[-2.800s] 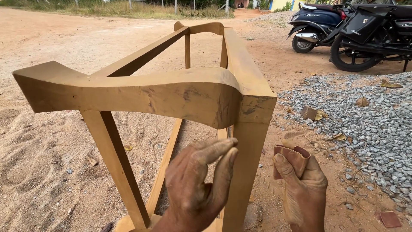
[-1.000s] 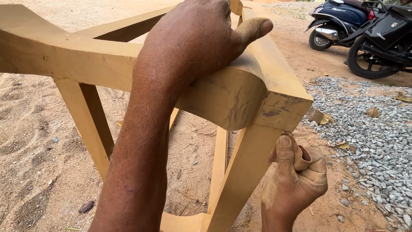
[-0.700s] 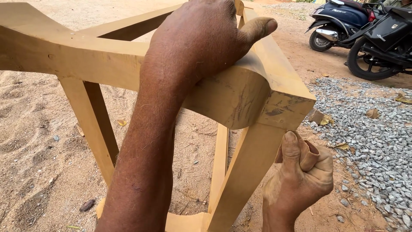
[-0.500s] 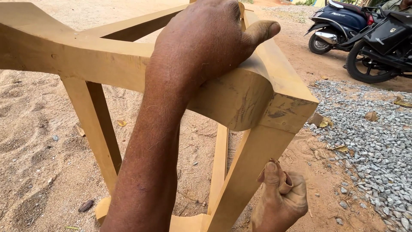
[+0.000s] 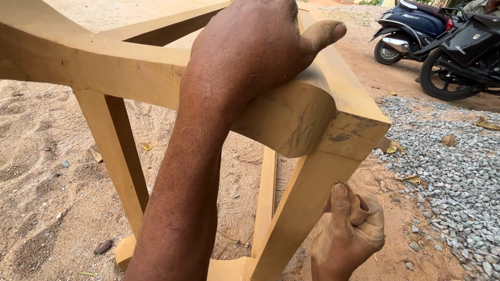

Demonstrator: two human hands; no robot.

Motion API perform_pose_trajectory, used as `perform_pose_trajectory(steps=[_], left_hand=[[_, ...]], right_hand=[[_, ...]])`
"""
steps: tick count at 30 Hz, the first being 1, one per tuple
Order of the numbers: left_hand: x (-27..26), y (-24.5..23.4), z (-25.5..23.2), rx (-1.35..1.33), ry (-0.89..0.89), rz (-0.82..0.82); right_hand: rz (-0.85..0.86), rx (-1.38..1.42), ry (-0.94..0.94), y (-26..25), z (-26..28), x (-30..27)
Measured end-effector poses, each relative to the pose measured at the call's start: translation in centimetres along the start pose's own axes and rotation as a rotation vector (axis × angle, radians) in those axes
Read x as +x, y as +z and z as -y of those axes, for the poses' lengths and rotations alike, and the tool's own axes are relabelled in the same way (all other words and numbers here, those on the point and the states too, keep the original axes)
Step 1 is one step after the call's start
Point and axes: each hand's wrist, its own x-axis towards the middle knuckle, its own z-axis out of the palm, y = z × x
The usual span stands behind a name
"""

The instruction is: Sanding a wooden furniture frame by hand using sandpaper.

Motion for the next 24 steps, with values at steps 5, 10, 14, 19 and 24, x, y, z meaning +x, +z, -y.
perform_pose_trajectory(steps=[5, 10, 14, 19, 24], left_hand=[[0.1, 0.0, 0.2, -0.008, 0.001, 0.000], [-0.1, 0.0, -0.2, -0.004, 0.001, 0.022], [-0.1, 0.4, 0.1, -0.008, -0.007, 0.019], [0.0, 0.9, 0.7, -0.079, 0.114, -0.126], [-0.1, 0.7, 0.5, -0.012, 0.092, -0.054]], right_hand=[[0.082, 0.140, -0.047, 1.6, 2.7, 2.0], [-0.046, -0.104, 0.062, -0.7, 0.0, -1.2], [0.021, 0.102, -0.018, 0.7, 1.1, 1.4], [0.030, 0.015, -0.025, 1.1, 2.7, 0.4], [0.042, 0.022, -0.023, 0.4, 1.2, 0.8]])
